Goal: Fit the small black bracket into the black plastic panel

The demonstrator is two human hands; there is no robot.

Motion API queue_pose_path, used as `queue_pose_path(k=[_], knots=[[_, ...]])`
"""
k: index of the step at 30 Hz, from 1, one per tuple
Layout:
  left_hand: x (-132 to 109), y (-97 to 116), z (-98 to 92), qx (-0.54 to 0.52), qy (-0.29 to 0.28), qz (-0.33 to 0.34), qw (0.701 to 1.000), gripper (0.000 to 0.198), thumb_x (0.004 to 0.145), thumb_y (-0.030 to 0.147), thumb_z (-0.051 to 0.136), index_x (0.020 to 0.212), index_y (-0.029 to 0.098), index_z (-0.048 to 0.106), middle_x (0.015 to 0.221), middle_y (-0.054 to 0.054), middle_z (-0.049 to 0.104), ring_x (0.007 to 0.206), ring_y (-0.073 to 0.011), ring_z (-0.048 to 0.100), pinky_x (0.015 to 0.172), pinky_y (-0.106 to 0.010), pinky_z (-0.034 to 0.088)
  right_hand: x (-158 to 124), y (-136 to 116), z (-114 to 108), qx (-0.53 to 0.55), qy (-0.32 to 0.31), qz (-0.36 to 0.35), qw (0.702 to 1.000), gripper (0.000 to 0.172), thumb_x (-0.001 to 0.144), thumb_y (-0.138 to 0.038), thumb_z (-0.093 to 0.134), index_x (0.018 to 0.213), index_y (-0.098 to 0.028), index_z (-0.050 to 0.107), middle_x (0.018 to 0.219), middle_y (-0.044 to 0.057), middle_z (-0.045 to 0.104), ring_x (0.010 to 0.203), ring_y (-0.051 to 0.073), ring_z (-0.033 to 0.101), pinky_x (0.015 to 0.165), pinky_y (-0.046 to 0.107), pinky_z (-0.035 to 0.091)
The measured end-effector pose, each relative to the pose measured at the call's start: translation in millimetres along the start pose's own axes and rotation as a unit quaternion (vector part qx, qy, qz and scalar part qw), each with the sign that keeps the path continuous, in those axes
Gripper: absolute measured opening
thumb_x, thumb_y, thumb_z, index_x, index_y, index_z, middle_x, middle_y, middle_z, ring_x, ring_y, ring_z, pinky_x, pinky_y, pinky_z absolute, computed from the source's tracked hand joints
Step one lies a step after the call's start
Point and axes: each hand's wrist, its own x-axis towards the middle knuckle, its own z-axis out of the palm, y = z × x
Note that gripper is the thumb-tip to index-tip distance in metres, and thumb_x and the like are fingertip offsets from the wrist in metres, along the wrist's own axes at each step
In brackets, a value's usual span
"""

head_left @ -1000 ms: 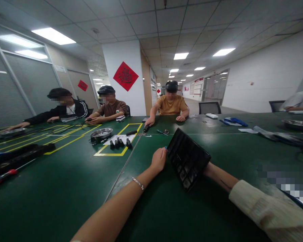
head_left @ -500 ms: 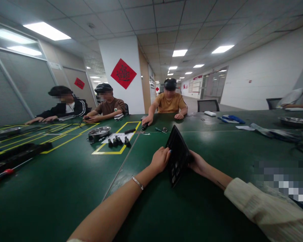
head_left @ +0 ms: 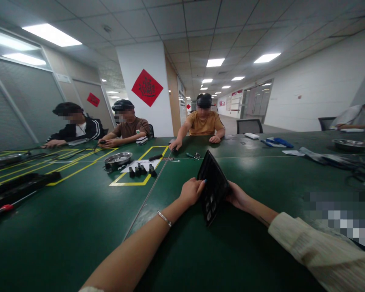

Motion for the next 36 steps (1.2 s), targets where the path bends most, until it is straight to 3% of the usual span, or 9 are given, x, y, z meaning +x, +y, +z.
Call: queue_pose_path(k=[8,16,21,26,36], knots=[[-2.8,-0.3,-1.0,0.041,0.012,-0.03,0.999,0.05,0.087,0.046,0.029,0.051,0.019,0.052,0.053,-0.001,0.037,0.053,-0.0144,0.039,0.059,-0.026,0.027,-9.2,-0.9,10.6,-0.022,0.028,-0.036,0.999,0.037,0.074,-0.029,0.055,0.111,-0.026,0.049,0.082,-0.001,0.059,0.068,0.013,0.057,0.049,0.02,0.043],[-4.0,4.8,-2.9,0.207,-0.044,-0.018,0.977,0.057,0.09,0.037,0.014,0.062,0.016,0.059,0.061,-0.005,0.052,0.058,-0.0143,0.049,0.058,-0.027,0.03,-3.9,4.0,6.7,-0.046,0.04,-0.054,0.997,0.035,0.07,-0.03,0.055,0.104,-0.025,0.052,0.076,-0.001,0.058,0.063,0.014,0.055,0.045,0.022,0.042],[-3.8,6.6,-3.6,0.213,-0.034,-0.024,0.976,0.051,0.09,0.039,0.017,0.069,0.018,0.058,0.064,-0.004,0.055,0.061,-0.0141,0.05,0.056,-0.025,0.029,-3.9,4.3,7.2,-0.054,0.042,-0.067,0.995,0.033,0.069,-0.031,0.055,0.102,-0.023,0.052,0.072,-0.001,0.057,0.056,0.012,0.052,0.037,0.018,0.033],[-5.2,7.6,-4.9,0.211,-0.017,0.004,0.977,0.041,0.09,0.037,0.021,0.076,0.019,0.054,0.067,-0.003,0.056,0.062,-0.0137,0.051,0.058,-0.024,0.03,-4.4,4.5,6.6,-0.06,0.041,-0.061,0.995,0.033,0.07,-0.032,0.054,0.102,-0.024,0.052,0.076,-0.001,0.058,0.061,0.013,0.054,0.04,0.019,0.036],[-4.9,5.9,-6.2,0.204,-0.035,0.011,0.978,0.051,0.091,0.041,0.014,0.071,0.019,0.056,0.064,-0.003,0.055,0.06,-0.0132,0.05,0.057,-0.024,0.03,-4.8,4.3,5.6,-0.075,0.041,-0.067,0.994,0.031,0.072,-0.034,0.053,0.101,-0.023,0.051,0.072,-0.002,0.056,0.056,0.012,0.051,0.04,0.019,0.035]])
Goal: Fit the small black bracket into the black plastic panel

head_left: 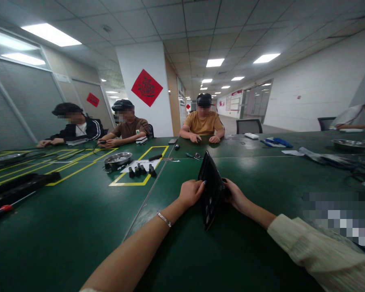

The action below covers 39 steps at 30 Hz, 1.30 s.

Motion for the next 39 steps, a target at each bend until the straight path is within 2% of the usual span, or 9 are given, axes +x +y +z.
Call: queue_pose_path(k=[6,13,23,33,39], knots=[[-0.5,2.2,-2.3,-0.002,-0.018,0.011,1.0,0.042,0.089,0.035,0.022,0.073,0.018,0.057,0.068,-0.004,0.059,0.062,-0.0141,0.052,0.058,-0.024,0.03,0.7,0.3,0.3,-0.01,0.001,-0.002,1.0,0.031,0.072,-0.034,0.052,0.101,-0.023,0.051,0.072,-0.001,0.056,0.055,0.012,0.052,0.037,0.019,0.033],[2.1,-0.3,2.5,-0.001,-0.023,-0.009,1.0,0.057,0.091,0.039,0.014,0.059,0.017,0.056,0.059,-0.004,0.056,0.055,-0.013,0.049,0.053,-0.026,0.024,-1.6,-1.8,2.1,-0.008,-0.003,-0.008,1.0,0.031,0.072,-0.034,0.051,0.1,-0.022,0.05,0.071,-0.002,0.056,0.053,0.011,0.05,0.037,0.018,0.031],[0.1,4.3,-5.0,0.025,0.008,-0.021,0.999,0.048,0.09,0.04,0.018,0.073,0.019,0.058,0.065,-0.004,0.055,0.061,-0.0143,0.05,0.055,-0.026,0.028,-0.1,0.0,-0.8,-0.023,-0.012,-0.016,1.0,0.032,0.072,-0.034,0.049,0.101,-0.021,0.048,0.066,-0.003,0.052,0.046,0.01,0.046,0.034,0.019,0.029],[-0.6,0.9,-2.6,0.024,0.012,-0.002,1.0,0.049,0.09,0.038,0.017,0.07,0.019,0.057,0.064,-0.004,0.053,0.06,-0.0139,0.049,0.057,-0.026,0.03,1.3,2.0,-1.3,-0.016,-0.017,-0.009,1.0,0.031,0.073,-0.037,0.05,0.099,-0.021,0.049,0.069,-0.002,0.054,0.049,0.01,0.048,0.035,0.018,0.03],[-2.1,0.3,-2.3,0.023,0.016,0.022,0.999,0.038,0.086,0.034,0.026,0.068,0.018,0.056,0.062,-0.003,0.052,0.059,-0.0141,0.048,0.056,-0.026,0.029,2.9,2.4,-0.8,-0.006,-0.018,-0.01,1.0,0.03,0.072,-0.035,0.051,0.1,-0.022,0.049,0.072,-0.001,0.055,0.053,0.012,0.053,0.036,0.019,0.032]])
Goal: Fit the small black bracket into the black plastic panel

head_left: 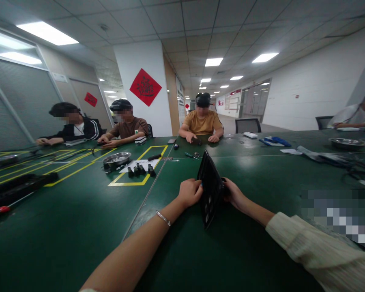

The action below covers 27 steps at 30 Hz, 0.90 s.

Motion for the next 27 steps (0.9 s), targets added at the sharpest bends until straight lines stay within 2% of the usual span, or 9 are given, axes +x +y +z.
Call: queue_pose_path(k=[9,17,27], knots=[[3.2,-1.3,3.0,-0.023,-0.04,-0.029,0.998,0.057,0.09,0.041,0.014,0.061,0.018,0.057,0.06,-0.004,0.056,0.057,-0.0135,0.051,0.054,-0.026,0.028,-4.8,-4.9,3.1,-0.008,0.001,0.0,1.0,0.028,0.073,-0.036,0.05,0.097,-0.022,0.049,0.069,-0.002,0.054,0.049,0.01,0.049,0.036,0.019,0.031],[2.2,2.8,1.4,0.009,-0.031,-0.057,0.998,0.046,0.09,0.042,0.018,0.081,0.019,0.057,0.071,-0.006,0.06,0.065,-0.0157,0.055,0.058,-0.025,0.033,-3.0,-3.6,2.7,-0.01,0.0,-0.004,1.0,0.029,0.072,-0.034,0.05,0.098,-0.021,0.048,0.064,-0.003,0.052,0.046,0.01,0.046,0.035,0.019,0.03],[0.9,1.1,2.4,-0.001,-0.02,-0.019,1.0,0.04,0.091,0.038,0.018,0.081,0.019,0.052,0.068,-0.005,0.058,0.062,-0.0148,0.053,0.06,-0.025,0.034,-1.9,-1.4,1.7,-0.006,0.013,0.007,1.0,0.028,0.072,-0.035,0.051,0.097,-0.022,0.05,0.069,-0.002,0.054,0.05,0.011,0.048,0.037,0.02,0.032]])
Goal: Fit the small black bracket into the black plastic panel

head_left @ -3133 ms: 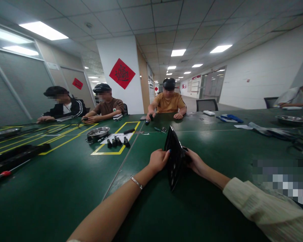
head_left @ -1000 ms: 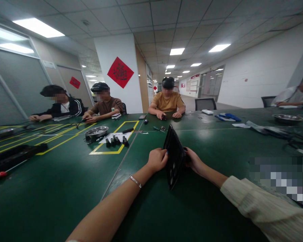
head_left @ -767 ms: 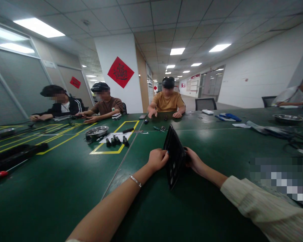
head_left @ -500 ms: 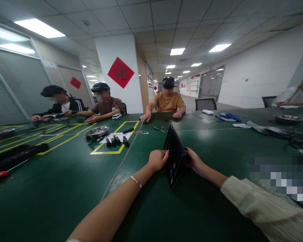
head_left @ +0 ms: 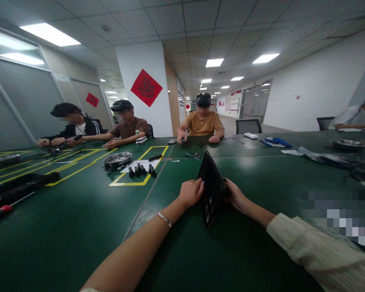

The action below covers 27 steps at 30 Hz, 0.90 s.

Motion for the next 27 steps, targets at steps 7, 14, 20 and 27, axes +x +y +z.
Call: queue_pose_path(k=[7,14,20,27], knots=[[0.2,2.2,-3.6,0.011,-0.018,-0.007,1.0,0.037,0.09,0.036,0.018,0.082,0.02,0.05,0.07,-0.004,0.059,0.063,-0.0144,0.053,0.059,-0.025,0.034,-1.5,-1.8,1.7,-0.005,0.006,-0.002,1.0,0.027,0.072,-0.036,0.05,0.095,-0.022,0.05,0.068,-0.002,0.053,0.047,0.01,0.047,0.036,0.02,0.03],[-1.0,-0.4,-0.1,0.023,-0.008,0.008,1.0,0.032,0.089,0.035,0.022,0.084,0.02,0.05,0.071,-0.004,0.06,0.065,-0.0156,0.055,0.059,-0.025,0.033,-0.1,-0.6,1.0,0.0,0.006,0.0,1.0,0.028,0.073,-0.035,0.049,0.097,-0.022,0.049,0.069,-0.002,0.054,0.048,0.011,0.048,0.035,0.019,0.031],[-1.4,-1.4,0.0,0.025,-0.015,0.017,0.999,0.029,0.088,0.034,0.024,0.089,0.019,0.05,0.072,-0.004,0.06,0.066,-0.0167,0.056,0.059,-0.026,0.034,-0.8,-1.5,0.9,-0.007,0.006,0.004,1.0,0.028,0.074,-0.035,0.048,0.098,-0.022,0.049,0.067,-0.002,0.054,0.049,0.011,0.049,0.036,0.019,0.032],[-0.1,0.3,-1.3,0.012,-0.024,0.003,1.0,0.04,0.091,0.035,0.014,0.089,0.019,0.05,0.07,-0.004,0.061,0.064,-0.0155,0.057,0.06,-0.025,0.036,0.2,-0.1,0.7,-0.011,0.004,-0.003,1.0,0.029,0.073,-0.035,0.049,0.098,-0.021,0.049,0.066,-0.002,0.054,0.047,0.01,0.048,0.035,0.019,0.032]])
